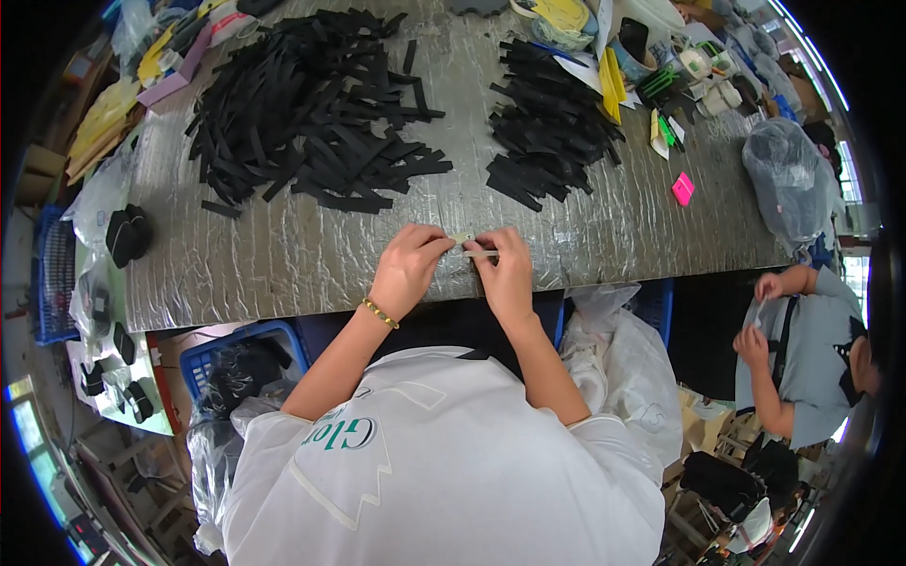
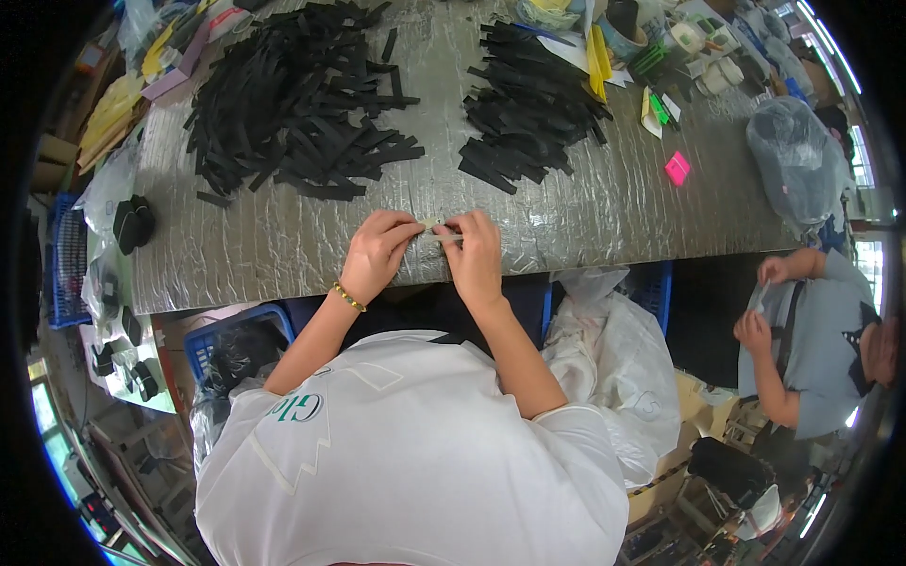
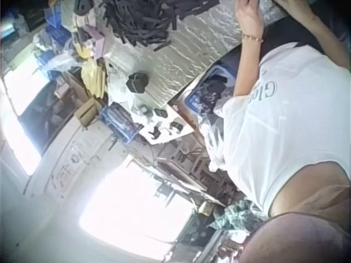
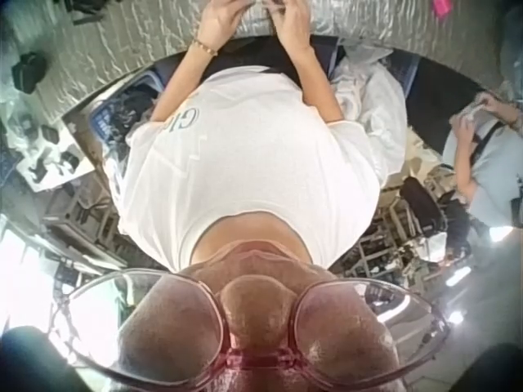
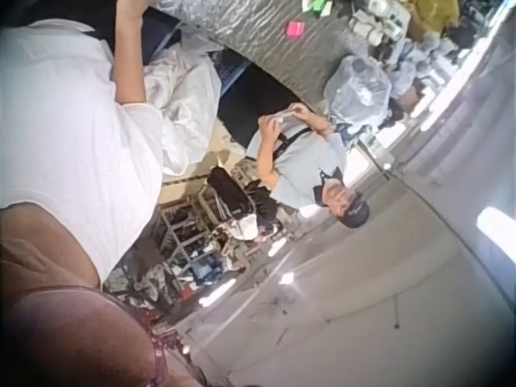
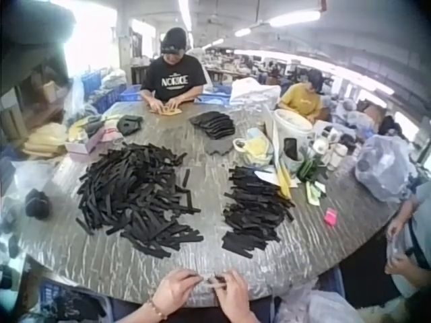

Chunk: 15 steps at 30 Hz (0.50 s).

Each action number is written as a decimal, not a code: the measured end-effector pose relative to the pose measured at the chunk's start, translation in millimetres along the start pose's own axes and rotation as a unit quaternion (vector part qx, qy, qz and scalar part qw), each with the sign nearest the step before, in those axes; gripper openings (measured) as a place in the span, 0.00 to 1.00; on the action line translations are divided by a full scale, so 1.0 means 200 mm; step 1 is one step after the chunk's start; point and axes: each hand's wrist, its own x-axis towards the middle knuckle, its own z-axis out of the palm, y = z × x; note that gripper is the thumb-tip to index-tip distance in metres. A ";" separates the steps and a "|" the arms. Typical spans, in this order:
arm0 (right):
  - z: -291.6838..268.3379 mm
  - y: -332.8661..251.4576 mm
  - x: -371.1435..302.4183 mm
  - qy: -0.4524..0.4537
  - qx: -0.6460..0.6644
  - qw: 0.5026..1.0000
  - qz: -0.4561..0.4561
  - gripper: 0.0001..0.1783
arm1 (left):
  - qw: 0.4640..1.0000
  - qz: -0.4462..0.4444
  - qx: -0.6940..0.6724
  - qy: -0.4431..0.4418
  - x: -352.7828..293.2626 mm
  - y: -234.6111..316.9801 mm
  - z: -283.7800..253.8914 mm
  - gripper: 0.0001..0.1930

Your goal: Manually applying small white reinforcement labels to black material strips for shoe production.

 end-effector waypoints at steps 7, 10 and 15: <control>-0.14 0.02 0.11 0.025 0.092 0.995 -0.021 0.16 | 0.998 0.000 0.041 -0.047 0.01 0.01 -0.01 0.18; -0.14 0.03 0.10 -0.049 0.169 0.983 0.054 0.18 | 0.998 0.002 0.047 -0.050 0.02 0.02 -0.01 0.19; -0.11 0.03 0.09 -0.092 0.181 0.977 0.064 0.12 | 0.997 0.010 0.051 -0.054 0.02 0.02 0.00 0.18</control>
